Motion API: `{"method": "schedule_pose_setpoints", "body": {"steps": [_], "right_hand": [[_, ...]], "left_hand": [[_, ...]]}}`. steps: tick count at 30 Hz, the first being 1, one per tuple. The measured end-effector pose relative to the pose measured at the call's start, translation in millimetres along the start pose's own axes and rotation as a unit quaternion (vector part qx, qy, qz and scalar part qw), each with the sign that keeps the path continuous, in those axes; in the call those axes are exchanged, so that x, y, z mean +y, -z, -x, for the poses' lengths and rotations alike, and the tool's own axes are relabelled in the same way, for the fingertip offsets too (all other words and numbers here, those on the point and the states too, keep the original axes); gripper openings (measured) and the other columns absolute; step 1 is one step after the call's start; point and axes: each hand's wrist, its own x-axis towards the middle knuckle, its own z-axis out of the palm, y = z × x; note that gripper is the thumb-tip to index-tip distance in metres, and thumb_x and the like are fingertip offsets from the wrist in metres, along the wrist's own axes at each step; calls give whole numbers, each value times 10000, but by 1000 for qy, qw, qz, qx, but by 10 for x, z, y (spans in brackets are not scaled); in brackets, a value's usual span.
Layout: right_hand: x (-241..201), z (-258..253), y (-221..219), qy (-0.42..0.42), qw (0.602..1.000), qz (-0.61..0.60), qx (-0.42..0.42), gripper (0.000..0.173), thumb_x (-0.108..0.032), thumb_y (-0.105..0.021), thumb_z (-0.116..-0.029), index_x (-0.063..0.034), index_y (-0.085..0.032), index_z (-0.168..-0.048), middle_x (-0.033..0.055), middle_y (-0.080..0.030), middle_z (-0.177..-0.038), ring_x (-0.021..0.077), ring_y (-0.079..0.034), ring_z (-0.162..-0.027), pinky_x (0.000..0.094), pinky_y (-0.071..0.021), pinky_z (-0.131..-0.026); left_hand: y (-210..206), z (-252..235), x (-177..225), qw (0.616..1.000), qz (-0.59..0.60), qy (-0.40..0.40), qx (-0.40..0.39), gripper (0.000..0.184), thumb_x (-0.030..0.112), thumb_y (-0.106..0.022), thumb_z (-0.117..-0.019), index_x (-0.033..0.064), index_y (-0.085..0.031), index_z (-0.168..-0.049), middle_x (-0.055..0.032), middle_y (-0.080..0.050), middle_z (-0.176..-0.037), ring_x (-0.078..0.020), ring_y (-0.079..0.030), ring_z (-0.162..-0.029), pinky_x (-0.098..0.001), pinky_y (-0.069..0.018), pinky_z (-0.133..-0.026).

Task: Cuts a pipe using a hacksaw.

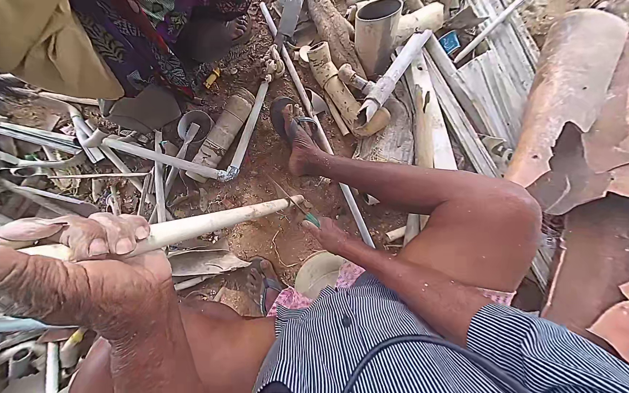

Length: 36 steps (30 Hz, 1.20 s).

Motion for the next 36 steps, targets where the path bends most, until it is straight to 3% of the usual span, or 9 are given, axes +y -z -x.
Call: {"method": "schedule_pose_setpoints", "body": {"steps": [3, 8, 14, 21, 23, 25, 27, 32, 36], "right_hand": [[81, 53, 89, -34, 999, 3, -6, 570, -415, -382, -1116, 103, -618, -1101, 270, -623, -1002, 369, -636, -920, 540, -500, -861], [-582, 307, 48, 197, 980, -8, 2, 512, -436, -407, -1092, 29, -609, -1018, 97, -553, -817, 200, -542, -740, 401, -459, -723], [223, -11, 32, -73, 997, 11, -3, 573, -430, -360, -1117, 88, -603, -1155, 262, -630, -1047, 367, -647, -952, 546, -504, -874], [-611, 264, 152, 205, 976, -21, 69, 506, -405, -424, -1092, 54, -631, -1038, 121, -589, -818, 205, -568, -753, 398, -472, -741], [-375, 171, 52, 127, 990, -20, 59, 488, -396, -397, -1099, 28, -619, -1003, 102, -558, -807, 194, -551, -732, 380, -465, -723], [61, 72, -19, -45, 999, 9, 6, 532, -415, -374, -1115, 66, -601, -1087, 209, -604, -955, 314, -617, -864, 498, -489, -815], [159, -13, 83, -85, 996, 1, 3, 552, -400, -384, -1118, 105, -605, -1138, 269, -622, -1045, 363, -635, -950, 536, -496, -878], [-329, 204, 138, 137, 979, -145, 45, 434, -375, -353, -1094, -52, -555, -885, -37, -423, -655, 59, -433, -530, 250, -421, -545], [-131, 78, -115, -9, 991, -131, -5, 607, -491, -183, -1117, -44, -498, -853, 34, -415, -606, 158, -428, -442, 329, -434, -467]], "left_hand": [[40, -23, -5, 1000, -1, 15, -3, 540, 368, -69, -1113, 137, -462, -822, 43, -393, -501, -111, -451, -405, -241, -474, -444], [5, 31, 17, 1000, -14, -3, -19, 503, 328, -89, -1111, 151, -448, -807, 53, -381, -504, -101, -445, -407, -236, -473, -447], [73, 5, -5, 1000, -13, -7, -19, 510, 320, -124, -1120, 149, -457, -773, 45, -389, -502, -112, -444, -401, -246, -475, -433], [61, 29, -13, 1000, -10, -7, -26, 498, 354, -112, -1116, 164, -472, -830, 67, -392, -514, -92, -457, -416, -237, -491, -461], [93, 39, -24, 1000, -4, -4, -29, 502, 331, -126, -1118, 164, -471, -794, 62, -387, -504, -95, -444, -408, -241, -477, -454], [72, 27, -5, 1000, 0, 1, -26, 505, 292, -142, -1123, 161, -444, -740, 50, -373, -487, -103, -424, -388, -239, -453, -420], [44, -8, -8, 1000, 8, -2, -12, 496, 279, -160, -1125, 165, -445, -734, 52, -375, -488, -96, -419, -387, -231, -446, -415], [15, 56, -15, 1000, 0, -5, -12, 459, 281, -144, -1124, 173, -454, -803, 60, -392, -511, -103, -462, -417, -241, -487, -456], [1, 98, 10, 1000, 11, -9, -17, 448, 271, -164, -1127, 171, -442, -790, 55, -377, -505, -104, -439, -395, -238, -463, -417]]}}
